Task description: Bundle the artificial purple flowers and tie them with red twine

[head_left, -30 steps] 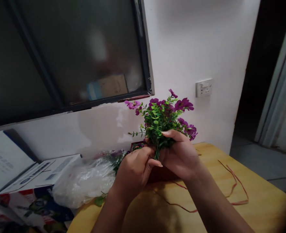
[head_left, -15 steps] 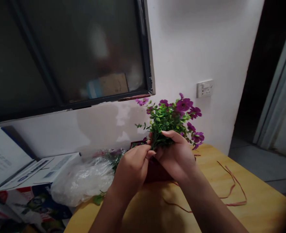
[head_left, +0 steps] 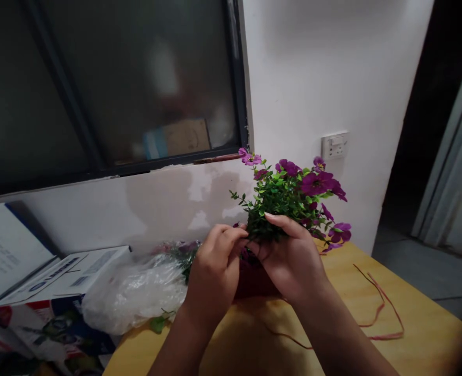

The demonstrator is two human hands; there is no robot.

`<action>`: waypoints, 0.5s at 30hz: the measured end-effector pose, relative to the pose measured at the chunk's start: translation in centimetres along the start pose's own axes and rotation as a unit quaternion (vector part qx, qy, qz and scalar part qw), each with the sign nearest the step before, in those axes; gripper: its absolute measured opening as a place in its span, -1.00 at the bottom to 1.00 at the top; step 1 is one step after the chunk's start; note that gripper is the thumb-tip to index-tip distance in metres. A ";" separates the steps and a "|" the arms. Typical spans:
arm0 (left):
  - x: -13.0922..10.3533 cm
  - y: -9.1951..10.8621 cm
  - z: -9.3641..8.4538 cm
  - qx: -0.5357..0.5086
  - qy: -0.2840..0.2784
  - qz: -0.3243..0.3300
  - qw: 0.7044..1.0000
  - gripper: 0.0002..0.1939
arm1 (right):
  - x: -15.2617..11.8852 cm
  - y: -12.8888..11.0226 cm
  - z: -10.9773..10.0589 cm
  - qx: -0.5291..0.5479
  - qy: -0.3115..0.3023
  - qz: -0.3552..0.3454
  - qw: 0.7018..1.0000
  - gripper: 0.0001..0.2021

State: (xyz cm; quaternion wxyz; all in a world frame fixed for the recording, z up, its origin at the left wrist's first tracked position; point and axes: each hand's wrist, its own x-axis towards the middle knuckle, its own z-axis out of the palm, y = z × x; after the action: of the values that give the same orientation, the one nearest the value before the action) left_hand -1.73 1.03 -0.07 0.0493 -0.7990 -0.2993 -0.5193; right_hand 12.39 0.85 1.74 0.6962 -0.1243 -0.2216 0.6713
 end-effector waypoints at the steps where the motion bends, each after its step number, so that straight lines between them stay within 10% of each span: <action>1: 0.0 0.0 0.0 0.000 -0.001 0.000 1.000 -0.76 | 0.0 -0.1 0.0 0.001 0.004 0.009 1.000 -0.92; 15: 0.1 0.4 0.4 0.088 -0.027 -0.030 0.995 -0.88 | -0.2 -0.3 -0.1 -0.007 -0.010 -0.012 1.000 -0.91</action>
State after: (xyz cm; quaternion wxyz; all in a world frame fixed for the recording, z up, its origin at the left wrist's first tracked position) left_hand -1.18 0.86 -0.02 0.0959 -0.7957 -0.3691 -0.4707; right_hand 12.67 0.66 1.72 0.7007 -0.1199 -0.2350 0.6628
